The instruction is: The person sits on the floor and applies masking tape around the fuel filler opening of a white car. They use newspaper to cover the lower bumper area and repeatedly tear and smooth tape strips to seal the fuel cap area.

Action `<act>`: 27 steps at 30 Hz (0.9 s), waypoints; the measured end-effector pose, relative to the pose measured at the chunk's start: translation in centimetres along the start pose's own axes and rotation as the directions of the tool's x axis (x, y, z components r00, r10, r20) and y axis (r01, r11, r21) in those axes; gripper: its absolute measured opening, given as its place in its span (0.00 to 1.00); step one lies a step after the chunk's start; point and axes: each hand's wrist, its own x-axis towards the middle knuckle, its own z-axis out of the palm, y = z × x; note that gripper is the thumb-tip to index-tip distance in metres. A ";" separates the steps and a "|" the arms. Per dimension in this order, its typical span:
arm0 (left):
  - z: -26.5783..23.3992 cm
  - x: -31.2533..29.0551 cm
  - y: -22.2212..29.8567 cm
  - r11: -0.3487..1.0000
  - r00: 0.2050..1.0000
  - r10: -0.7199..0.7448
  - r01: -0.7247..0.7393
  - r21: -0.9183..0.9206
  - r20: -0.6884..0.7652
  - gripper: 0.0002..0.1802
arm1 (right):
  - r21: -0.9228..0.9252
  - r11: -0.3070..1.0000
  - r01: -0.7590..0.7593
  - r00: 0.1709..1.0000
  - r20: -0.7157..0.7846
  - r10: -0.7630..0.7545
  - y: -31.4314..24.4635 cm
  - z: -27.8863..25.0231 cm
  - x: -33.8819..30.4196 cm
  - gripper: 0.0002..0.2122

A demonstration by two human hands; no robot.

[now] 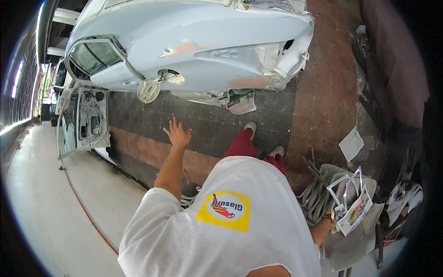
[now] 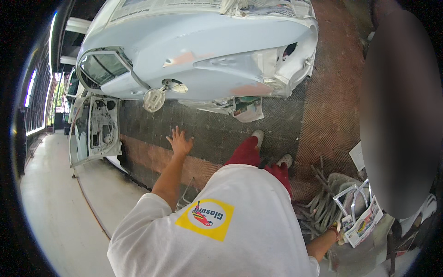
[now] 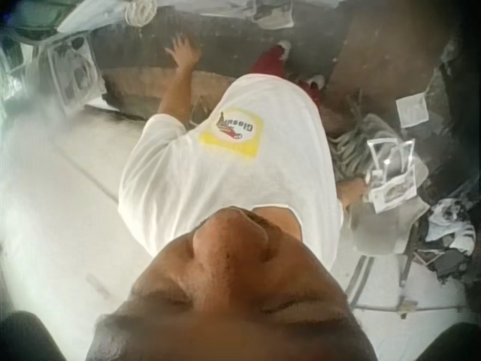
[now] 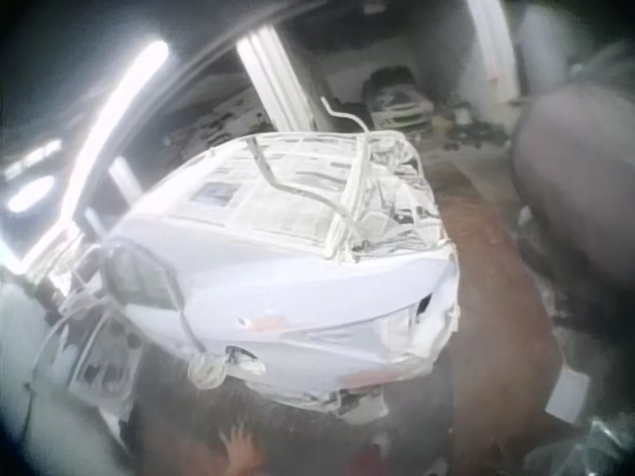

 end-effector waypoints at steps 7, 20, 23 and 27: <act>4.1 -8.2 2.3 0.995 0.971 -0.044 0.063 -0.072 0.236 0.36 | -0.056 0.997 0.043 0.999 -0.011 -0.044 -1.1 -0.1 1.2 0.20; 6.8 -8.8 1.3 0.946 0.888 0.092 0.063 -0.319 0.450 0.35 | -0.098 0.986 0.137 0.988 -0.061 -0.144 -2.7 -0.7 0.3 0.21; 6.3 -8.4 1.4 0.923 0.931 0.078 0.069 -0.379 0.358 0.35 | -0.111 0.979 0.170 0.982 -0.061 -0.177 -3.3 0.0 0.4 0.21; 5.5 -11.0 3.5 0.879 0.893 0.161 0.064 -0.473 0.420 0.34 | -0.139 0.955 0.260 0.963 -0.036 -0.268 -2.5 3.2 -0.3 0.21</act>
